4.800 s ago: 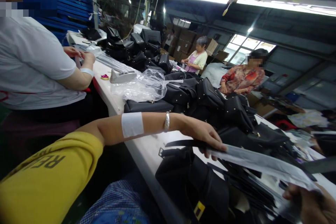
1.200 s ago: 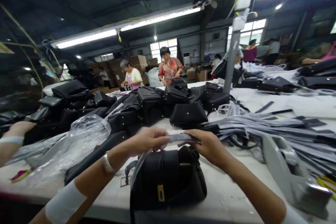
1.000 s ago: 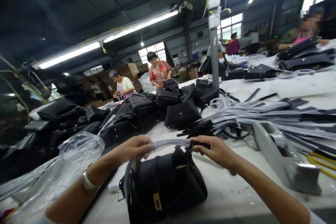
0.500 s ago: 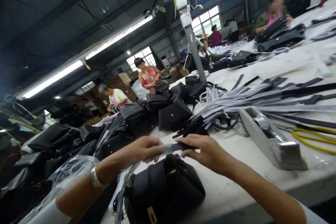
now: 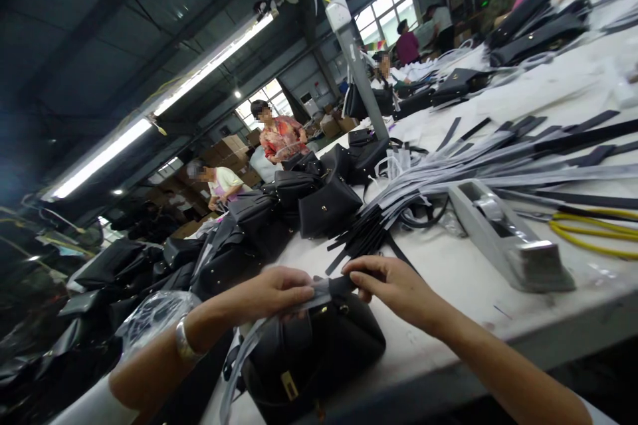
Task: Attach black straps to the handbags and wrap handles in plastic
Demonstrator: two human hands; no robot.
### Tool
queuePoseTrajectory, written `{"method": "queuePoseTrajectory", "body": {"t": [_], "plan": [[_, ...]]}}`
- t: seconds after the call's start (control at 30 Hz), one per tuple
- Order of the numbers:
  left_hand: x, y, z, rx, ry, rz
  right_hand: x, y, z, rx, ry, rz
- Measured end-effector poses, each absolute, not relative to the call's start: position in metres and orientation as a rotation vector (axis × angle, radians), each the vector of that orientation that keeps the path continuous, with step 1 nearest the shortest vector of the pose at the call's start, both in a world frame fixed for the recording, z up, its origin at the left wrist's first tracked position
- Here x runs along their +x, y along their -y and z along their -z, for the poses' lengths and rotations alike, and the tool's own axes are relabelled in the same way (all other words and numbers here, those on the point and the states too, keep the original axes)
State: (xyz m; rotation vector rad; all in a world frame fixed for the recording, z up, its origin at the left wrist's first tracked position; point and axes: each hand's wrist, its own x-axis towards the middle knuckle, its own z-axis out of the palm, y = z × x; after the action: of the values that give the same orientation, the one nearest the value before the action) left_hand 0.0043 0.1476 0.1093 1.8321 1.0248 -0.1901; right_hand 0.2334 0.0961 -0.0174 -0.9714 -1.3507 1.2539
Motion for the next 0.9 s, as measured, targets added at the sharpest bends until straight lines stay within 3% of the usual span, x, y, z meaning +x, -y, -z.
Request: {"method": "queuePoseTrajectory", "body": {"t": [0.37, 0.5, 0.67, 0.9], "plan": [[-0.045, -0.132, -0.097, 1.812, -1.183, 0.158, 0.239, -0.078, 0.056, -0.917, 0.961, -1.584], [-0.048, -0.119, -0.081, 2.475, -1.109, -0.11, 0.235, -0.078, 0.072, -0.878, 0.875, -1.628], [-0.057, -0.101, -0.066, 3.381, -0.595, -0.446, 0.237, -0.072, 0.079, -0.951, 1.003, -1.557], [-0.053, -0.088, -0.06, 3.475, -0.462, -0.377, 0.246, -0.068, 0.08, -1.085, 1.157, -1.417]]}}
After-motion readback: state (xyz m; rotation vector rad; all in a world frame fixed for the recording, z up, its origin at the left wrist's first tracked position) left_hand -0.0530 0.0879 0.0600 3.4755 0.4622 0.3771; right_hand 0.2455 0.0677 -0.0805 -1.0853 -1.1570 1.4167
